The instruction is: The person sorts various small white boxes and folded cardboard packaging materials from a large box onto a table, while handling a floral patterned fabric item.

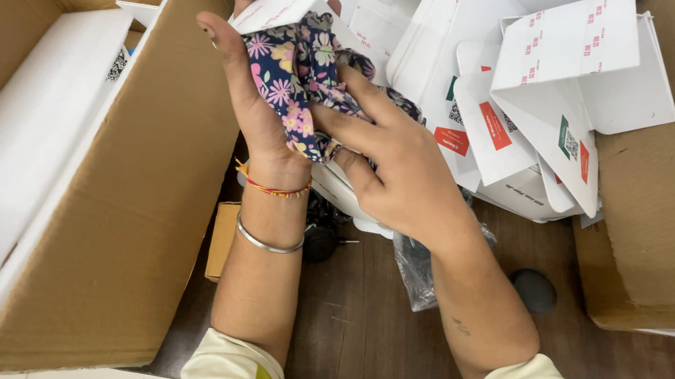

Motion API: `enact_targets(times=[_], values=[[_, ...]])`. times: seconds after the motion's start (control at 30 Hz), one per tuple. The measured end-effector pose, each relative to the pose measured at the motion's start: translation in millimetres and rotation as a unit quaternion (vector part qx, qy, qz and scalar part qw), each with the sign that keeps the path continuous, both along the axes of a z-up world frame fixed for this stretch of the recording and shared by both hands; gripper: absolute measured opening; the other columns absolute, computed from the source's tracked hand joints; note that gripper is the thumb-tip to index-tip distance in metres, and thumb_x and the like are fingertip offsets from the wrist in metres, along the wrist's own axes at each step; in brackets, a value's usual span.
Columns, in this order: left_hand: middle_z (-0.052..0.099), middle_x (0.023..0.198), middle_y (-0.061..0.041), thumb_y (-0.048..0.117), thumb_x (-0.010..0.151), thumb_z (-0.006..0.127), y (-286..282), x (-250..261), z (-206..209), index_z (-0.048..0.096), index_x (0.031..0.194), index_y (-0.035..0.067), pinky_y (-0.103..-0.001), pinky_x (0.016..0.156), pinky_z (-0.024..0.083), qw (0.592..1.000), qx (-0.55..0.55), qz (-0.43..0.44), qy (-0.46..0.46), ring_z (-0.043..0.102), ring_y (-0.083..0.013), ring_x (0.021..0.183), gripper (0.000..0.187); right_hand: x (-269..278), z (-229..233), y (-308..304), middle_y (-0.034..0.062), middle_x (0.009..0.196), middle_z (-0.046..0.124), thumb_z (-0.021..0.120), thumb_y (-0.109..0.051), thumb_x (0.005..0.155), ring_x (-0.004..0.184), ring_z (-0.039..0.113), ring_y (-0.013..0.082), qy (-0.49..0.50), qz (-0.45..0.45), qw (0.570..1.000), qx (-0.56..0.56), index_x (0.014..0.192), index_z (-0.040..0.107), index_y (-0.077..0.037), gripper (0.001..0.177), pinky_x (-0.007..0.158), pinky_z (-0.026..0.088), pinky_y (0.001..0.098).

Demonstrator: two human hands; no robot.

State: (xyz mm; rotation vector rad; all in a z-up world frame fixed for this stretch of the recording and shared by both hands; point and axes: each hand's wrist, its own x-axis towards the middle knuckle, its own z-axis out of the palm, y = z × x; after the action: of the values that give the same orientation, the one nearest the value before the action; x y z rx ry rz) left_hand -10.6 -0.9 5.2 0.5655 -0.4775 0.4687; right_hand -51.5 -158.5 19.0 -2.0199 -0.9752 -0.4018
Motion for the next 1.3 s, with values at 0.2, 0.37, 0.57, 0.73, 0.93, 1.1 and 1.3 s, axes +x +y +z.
enact_targets(times=[0.2,0.37,0.57,0.73,0.93,1.1,1.3], values=[[0.058,0.137,-0.011,0.057,0.111,0.055,-32,-31,6,0.044,0.142,0.009,-0.037,0.114,0.044,1.000,0.012,-0.010,-0.002,0.053,-0.0216,0.127,0.058,21,-4,-3,0.0250,0.163,0.042,0.067,0.003,0.089,0.152,0.045,0.0408,-0.036,-0.048,0.992,0.111,0.139,0.062,-0.005,0.050,0.121,0.044,0.0407],[0.057,0.132,-0.008,0.054,0.110,0.059,-36,-35,5,0.045,0.138,0.011,-0.037,0.113,0.043,0.999,-0.024,-0.021,-0.005,0.051,-0.0211,0.127,0.053,24,0,-10,0.0249,0.156,0.046,0.067,-0.006,0.085,0.144,0.049,0.0397,0.108,0.000,0.982,0.154,0.142,0.050,-0.004,0.059,0.118,0.042,0.0387],[0.064,0.121,-0.016,0.069,0.101,0.060,36,-33,21,0.055,0.128,0.005,-0.045,0.106,0.056,0.994,0.018,0.108,-0.028,0.065,-0.0260,0.112,0.069,-3,17,-31,0.0234,0.155,0.050,0.062,0.003,0.076,0.149,0.046,0.0410,0.063,0.032,0.996,-0.050,0.135,0.065,-0.012,0.061,0.113,0.045,0.0411],[0.064,0.119,-0.017,0.066,0.097,0.057,32,-36,34,0.056,0.128,0.001,-0.047,0.105,0.057,0.994,-0.060,0.085,-0.015,0.067,-0.0266,0.111,0.072,1,15,-22,0.0238,0.158,0.045,0.062,0.006,0.080,0.149,0.044,0.0422,0.007,0.048,0.999,-0.025,0.137,0.065,-0.012,0.060,0.120,0.041,0.0464],[0.062,0.117,-0.017,0.054,0.107,0.049,-9,-42,26,0.050,0.122,0.002,-0.043,0.106,0.054,0.985,-0.156,0.035,0.063,0.067,-0.0260,0.110,0.054,20,16,-23,0.0327,0.159,0.035,0.092,-0.030,0.079,0.153,0.033,0.0498,-0.033,0.113,0.993,0.017,0.145,0.053,-0.006,0.080,0.122,0.038,0.0521],[0.056,0.124,-0.014,0.063,0.104,0.053,64,-36,5,0.048,0.129,0.006,-0.040,0.102,0.053,0.994,-0.079,0.074,0.011,0.063,-0.0241,0.107,0.063,-2,12,-19,0.0384,0.148,0.039,0.093,-0.040,0.061,0.131,0.044,0.0532,-0.115,0.040,0.986,-0.109,0.147,0.052,-0.014,0.099,0.108,0.043,0.0558],[0.053,0.132,-0.014,0.069,0.089,0.066,88,-33,1,0.049,0.144,-0.001,-0.040,0.096,0.060,0.979,-0.073,0.191,0.014,0.066,-0.0209,0.105,0.090,8,3,-7,0.0152,0.122,0.065,0.072,0.004,0.076,0.104,0.070,0.0288,-0.019,-0.019,1.000,-0.010,0.131,0.069,-0.019,0.059,0.085,0.056,0.0365]])
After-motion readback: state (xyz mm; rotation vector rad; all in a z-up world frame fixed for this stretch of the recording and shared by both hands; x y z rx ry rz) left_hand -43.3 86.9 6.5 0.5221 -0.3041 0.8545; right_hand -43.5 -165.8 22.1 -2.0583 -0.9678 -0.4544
